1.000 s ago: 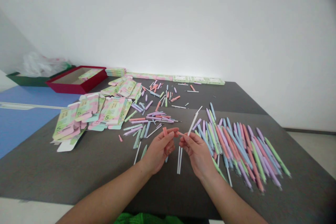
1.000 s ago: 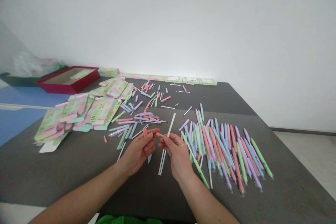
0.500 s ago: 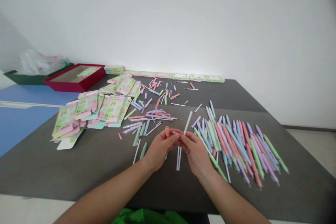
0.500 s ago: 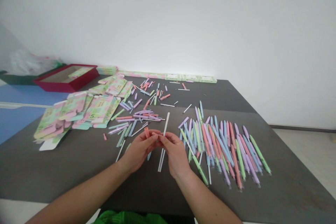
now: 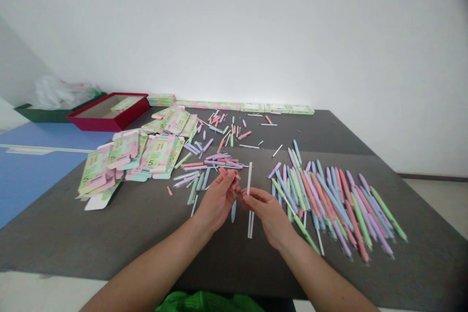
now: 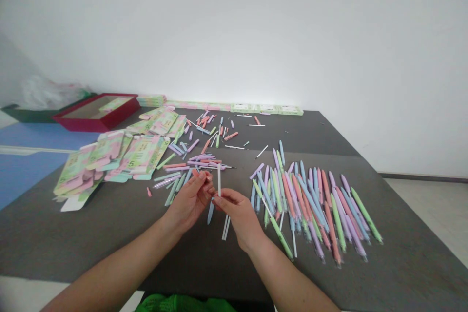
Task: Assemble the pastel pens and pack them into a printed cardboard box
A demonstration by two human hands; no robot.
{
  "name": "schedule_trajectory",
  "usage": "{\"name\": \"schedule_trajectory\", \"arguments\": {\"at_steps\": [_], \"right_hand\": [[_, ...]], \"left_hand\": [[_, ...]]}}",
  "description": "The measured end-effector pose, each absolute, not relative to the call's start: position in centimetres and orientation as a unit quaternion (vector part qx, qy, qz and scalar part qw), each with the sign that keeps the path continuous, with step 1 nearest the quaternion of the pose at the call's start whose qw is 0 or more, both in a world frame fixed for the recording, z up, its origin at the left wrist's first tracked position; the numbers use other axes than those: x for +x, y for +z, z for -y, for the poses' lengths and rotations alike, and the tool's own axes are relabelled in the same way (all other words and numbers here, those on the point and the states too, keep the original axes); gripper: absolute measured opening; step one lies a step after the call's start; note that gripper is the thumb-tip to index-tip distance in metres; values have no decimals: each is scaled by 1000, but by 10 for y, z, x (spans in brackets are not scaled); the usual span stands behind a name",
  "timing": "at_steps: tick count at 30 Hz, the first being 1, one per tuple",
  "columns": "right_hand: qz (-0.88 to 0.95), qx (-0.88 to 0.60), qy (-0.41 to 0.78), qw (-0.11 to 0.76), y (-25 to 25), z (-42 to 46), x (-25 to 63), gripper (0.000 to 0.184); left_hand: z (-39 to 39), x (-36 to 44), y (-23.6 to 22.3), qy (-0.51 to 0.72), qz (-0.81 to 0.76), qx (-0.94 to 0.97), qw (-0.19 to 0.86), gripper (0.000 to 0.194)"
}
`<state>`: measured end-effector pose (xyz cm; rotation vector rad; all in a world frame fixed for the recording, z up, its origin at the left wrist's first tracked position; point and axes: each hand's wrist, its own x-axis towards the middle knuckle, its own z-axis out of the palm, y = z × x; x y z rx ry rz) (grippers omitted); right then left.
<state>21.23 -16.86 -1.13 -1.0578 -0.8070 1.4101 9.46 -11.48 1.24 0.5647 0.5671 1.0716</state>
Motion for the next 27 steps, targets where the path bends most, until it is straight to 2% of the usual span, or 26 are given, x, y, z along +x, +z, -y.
{"name": "schedule_trajectory", "arguments": {"at_steps": [10,27], "right_hand": [[446,-428,536,575,-13,170,210,8],[493,-436,510,555,-9,172,212,11]], "left_hand": [[129,104,20,487,-316,359,730,23],[131,116,13,450,-344,390,726,24]]}}
